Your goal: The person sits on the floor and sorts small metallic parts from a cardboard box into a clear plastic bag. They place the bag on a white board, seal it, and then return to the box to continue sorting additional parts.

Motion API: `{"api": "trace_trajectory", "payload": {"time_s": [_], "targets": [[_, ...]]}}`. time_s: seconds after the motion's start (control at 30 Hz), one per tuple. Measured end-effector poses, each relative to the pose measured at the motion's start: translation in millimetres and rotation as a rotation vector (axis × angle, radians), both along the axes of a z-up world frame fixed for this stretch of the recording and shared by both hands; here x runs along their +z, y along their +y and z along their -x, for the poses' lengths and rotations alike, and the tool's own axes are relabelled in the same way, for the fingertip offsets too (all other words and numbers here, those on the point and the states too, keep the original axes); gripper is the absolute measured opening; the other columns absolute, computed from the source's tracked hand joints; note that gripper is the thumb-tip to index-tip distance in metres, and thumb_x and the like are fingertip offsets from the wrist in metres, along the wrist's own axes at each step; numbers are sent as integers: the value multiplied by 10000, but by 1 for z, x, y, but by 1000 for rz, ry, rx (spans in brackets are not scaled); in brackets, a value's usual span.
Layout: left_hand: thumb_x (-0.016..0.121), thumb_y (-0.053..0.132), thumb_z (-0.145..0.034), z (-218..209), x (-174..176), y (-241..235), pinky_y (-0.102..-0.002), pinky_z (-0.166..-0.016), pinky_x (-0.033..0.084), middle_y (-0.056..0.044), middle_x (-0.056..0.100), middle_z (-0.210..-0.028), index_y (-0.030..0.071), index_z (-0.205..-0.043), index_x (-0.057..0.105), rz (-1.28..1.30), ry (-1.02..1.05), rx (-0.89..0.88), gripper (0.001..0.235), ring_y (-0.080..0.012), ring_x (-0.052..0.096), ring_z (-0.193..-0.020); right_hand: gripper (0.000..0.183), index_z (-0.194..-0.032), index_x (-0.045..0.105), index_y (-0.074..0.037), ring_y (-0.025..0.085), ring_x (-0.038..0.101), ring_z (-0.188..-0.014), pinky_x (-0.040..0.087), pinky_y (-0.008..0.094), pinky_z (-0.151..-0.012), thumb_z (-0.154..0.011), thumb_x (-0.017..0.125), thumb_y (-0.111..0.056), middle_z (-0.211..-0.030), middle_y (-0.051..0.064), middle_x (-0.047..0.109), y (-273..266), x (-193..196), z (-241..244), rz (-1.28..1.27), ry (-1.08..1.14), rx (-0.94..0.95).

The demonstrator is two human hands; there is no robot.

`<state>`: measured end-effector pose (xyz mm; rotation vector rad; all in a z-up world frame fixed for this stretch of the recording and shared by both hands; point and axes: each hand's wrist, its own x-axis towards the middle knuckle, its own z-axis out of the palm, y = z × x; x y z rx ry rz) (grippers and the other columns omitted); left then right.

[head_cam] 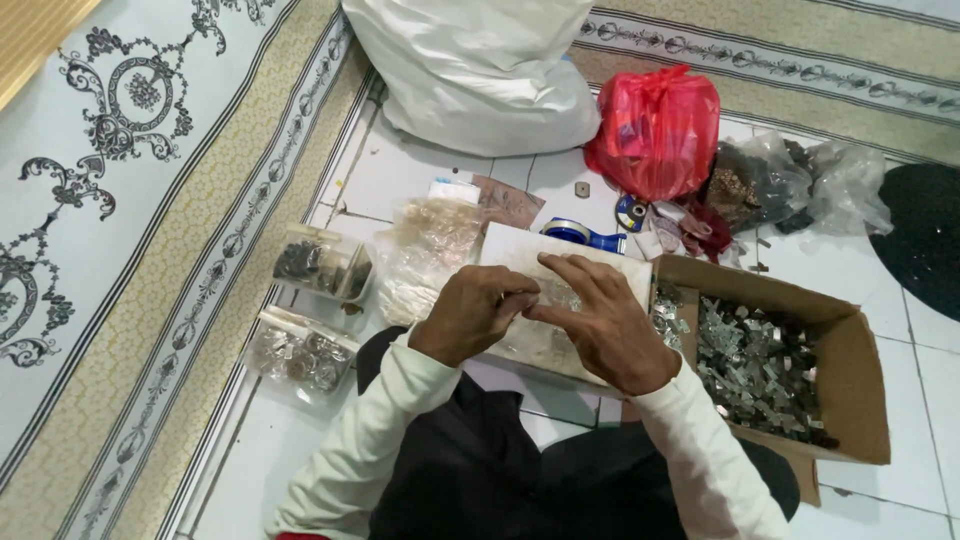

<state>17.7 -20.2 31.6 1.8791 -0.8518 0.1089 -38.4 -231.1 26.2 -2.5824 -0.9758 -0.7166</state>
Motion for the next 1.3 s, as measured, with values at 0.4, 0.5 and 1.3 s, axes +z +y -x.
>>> {"api": "trace_trajectory", "payload": {"time_s": [0.4,0.5,1.3], "targets": [[794,137,-850,-6,10,-21,-467,-712,649,-161,782,-886,90,-1065,794,-665,117,-24,220,-388,781,-852,158,-836,652,-206,249,718,-966,516,436,-890,-874,781,-290,-940,-9,703,-38,-6,8,141,52,-88],[825,184,-844,-26,15,-20,-385,-596,625,-137,761,-738,126,-959,819,-508,86,-76,128,-327,770,-696,158,-833,658,-169,271,733,-1027,528,423,-848,-875,786,-252,-983,17,731,-31,39,19,32,144,-97],[619,22,-1046,0,-25,-47,-392,-870,635,-166,768,-972,-52,-1117,726,665,318,-169,148,-186,718,-973,864,-1475,471,28,239,618,-1148,544,379,-915,-756,887,-209,-1280,228,669,-48,23,17,-920,387,-79]]}}
